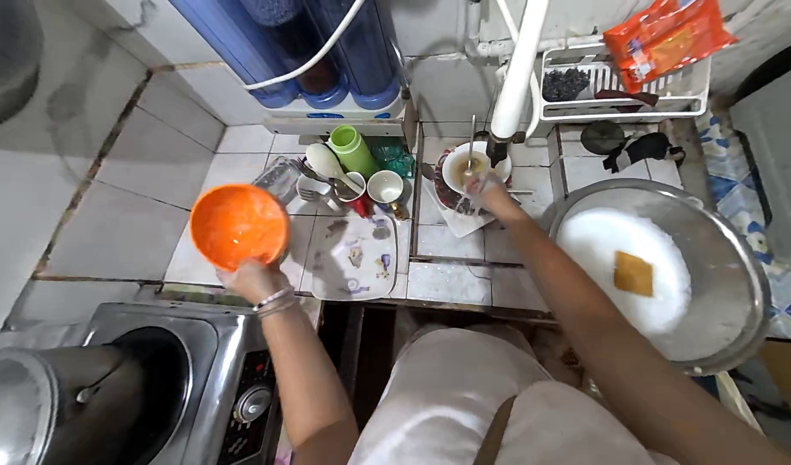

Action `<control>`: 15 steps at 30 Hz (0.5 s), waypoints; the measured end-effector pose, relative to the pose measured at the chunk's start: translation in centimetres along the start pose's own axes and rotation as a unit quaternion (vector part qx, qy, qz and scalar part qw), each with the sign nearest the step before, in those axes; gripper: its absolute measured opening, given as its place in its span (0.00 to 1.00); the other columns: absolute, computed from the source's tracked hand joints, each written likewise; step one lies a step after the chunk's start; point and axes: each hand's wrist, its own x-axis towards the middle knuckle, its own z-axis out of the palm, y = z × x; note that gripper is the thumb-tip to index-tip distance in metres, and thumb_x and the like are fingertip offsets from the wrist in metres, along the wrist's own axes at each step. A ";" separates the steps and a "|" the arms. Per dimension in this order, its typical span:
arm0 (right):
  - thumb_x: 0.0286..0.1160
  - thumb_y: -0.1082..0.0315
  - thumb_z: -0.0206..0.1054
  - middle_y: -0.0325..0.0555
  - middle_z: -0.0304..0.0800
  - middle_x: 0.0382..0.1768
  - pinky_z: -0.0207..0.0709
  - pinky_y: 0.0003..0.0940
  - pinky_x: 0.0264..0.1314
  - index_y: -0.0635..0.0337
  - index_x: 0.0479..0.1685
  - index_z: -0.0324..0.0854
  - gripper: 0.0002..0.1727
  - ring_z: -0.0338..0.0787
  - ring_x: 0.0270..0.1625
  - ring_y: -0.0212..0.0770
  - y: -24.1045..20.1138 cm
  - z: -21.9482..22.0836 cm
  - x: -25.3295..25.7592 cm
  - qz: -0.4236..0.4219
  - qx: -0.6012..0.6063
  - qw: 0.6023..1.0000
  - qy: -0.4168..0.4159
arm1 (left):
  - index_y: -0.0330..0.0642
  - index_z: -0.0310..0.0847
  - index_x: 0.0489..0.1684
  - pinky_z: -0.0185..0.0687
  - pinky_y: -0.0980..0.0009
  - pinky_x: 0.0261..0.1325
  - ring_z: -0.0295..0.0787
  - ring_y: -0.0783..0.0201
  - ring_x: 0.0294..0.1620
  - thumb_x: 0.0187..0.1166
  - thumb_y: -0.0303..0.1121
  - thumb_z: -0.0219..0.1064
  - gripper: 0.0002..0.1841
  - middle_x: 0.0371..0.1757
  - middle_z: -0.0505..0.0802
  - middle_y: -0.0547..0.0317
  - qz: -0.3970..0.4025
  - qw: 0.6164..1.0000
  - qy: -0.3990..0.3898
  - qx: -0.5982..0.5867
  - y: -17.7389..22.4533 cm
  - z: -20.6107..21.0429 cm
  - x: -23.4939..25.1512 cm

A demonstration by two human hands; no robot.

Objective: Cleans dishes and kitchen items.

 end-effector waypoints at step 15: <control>0.73 0.75 0.71 0.60 0.78 0.75 0.71 0.63 0.79 0.63 0.56 0.89 0.13 0.75 0.79 0.66 10.0 -0.4 17.7 -0.243 -0.524 0.814 -0.057 | 0.24 0.76 0.70 0.76 0.48 0.75 0.84 0.42 0.72 0.84 0.36 0.63 0.24 0.71 0.85 0.31 -0.106 0.812 -0.128 0.560 -6.1 -4.4 16.8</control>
